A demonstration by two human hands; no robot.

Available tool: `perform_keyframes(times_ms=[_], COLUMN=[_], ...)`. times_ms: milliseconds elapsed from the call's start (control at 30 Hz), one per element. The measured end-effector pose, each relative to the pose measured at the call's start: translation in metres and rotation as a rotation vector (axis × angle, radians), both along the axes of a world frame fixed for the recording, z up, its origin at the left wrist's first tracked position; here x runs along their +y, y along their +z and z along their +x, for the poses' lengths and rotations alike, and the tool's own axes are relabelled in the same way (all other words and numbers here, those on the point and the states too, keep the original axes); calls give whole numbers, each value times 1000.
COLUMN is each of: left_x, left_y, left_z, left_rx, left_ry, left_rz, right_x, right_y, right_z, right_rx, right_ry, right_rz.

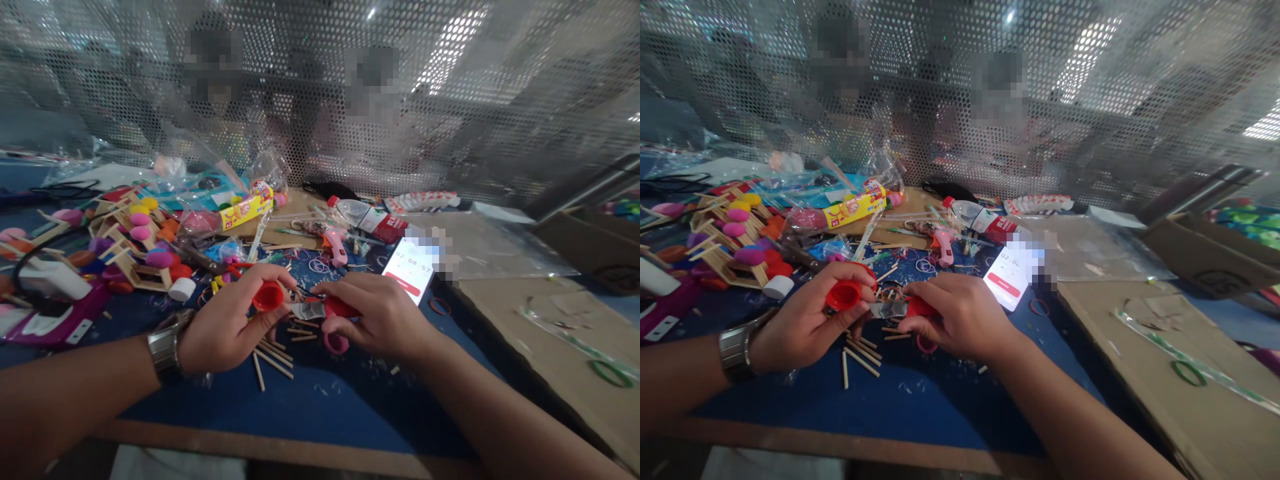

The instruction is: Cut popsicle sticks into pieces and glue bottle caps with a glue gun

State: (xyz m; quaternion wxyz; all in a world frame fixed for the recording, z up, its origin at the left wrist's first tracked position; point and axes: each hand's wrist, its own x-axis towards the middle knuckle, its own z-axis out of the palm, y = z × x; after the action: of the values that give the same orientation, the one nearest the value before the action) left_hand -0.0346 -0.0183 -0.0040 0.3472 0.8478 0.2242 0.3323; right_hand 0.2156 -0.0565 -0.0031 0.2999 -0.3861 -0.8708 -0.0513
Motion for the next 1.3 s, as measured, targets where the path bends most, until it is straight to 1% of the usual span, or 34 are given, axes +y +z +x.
perform_keyframes(times_ms=[100, 167, 300, 367, 400, 467, 533, 600, 633, 667, 767, 800, 867, 933, 1000, 1033, 1133, 1167, 1300], left_x=[0, 1, 2, 2, 1, 0, -2, -3, -3, -3, -2, -2, 0, 1, 3, 3, 3, 2, 4], left_y=[-1, 0, 4, 6, 7, 6, 4, 3, 2, 2, 3, 3, 3, 2, 2, 3, 6, 7, 7], left_z=[1, 2, 3, 1, 0, -2, -3, -4, -4, -3, -2, -2, -1, -1, 0, 1, 3, 4, 8], left_rx=[-9, -3, 63, 109, 119, 86, -10, -95, -110, -111, -108, -112, -114, -104, -85, -80, -80, -102, -273], left_ry=[-23, -9, 63, 77, 68, 15, -49, -70, -69, -61, -14, 5, 55, 109, 132, 120, 31, 3, -95], left_rz=[-103, -106, 80, 115, 104, 24, -99, -180, -173, -132, 37, 66, 66, 31, -17, -41, -145, -211, -560], right_x=[0, -1, -4, -6, -7, -7, -7, -7, -7, -7, -6, -6, -6, -6, -5, -5, -5, -5, -8], right_y=[1, 3, 8, 9, 9, 9, 9, 8, 8, 8, 8, 8, 8, 8, 8, 8, 7, 7, 7], right_z=[1, 1, -1, -1, -1, -1, -1, -2, -2, -2, -2, -2, -2, -2, -2, -2, -2, -1, -2], right_rx=[-2, 9, 38, 47, 47, 34, 16, 4, -1, -5, -6, -6, -4, 1, 9, 10, 5, 4, 22], right_ry=[-20, -17, 3, 7, 13, 32, 48, 54, 52, 49, 33, 27, 17, 13, 15, 14, 0, -6, -20], right_rz=[9, 21, 45, 56, 57, 45, 25, 20, 23, 30, 45, 45, 41, 44, 58, 65, 63, 55, 15])
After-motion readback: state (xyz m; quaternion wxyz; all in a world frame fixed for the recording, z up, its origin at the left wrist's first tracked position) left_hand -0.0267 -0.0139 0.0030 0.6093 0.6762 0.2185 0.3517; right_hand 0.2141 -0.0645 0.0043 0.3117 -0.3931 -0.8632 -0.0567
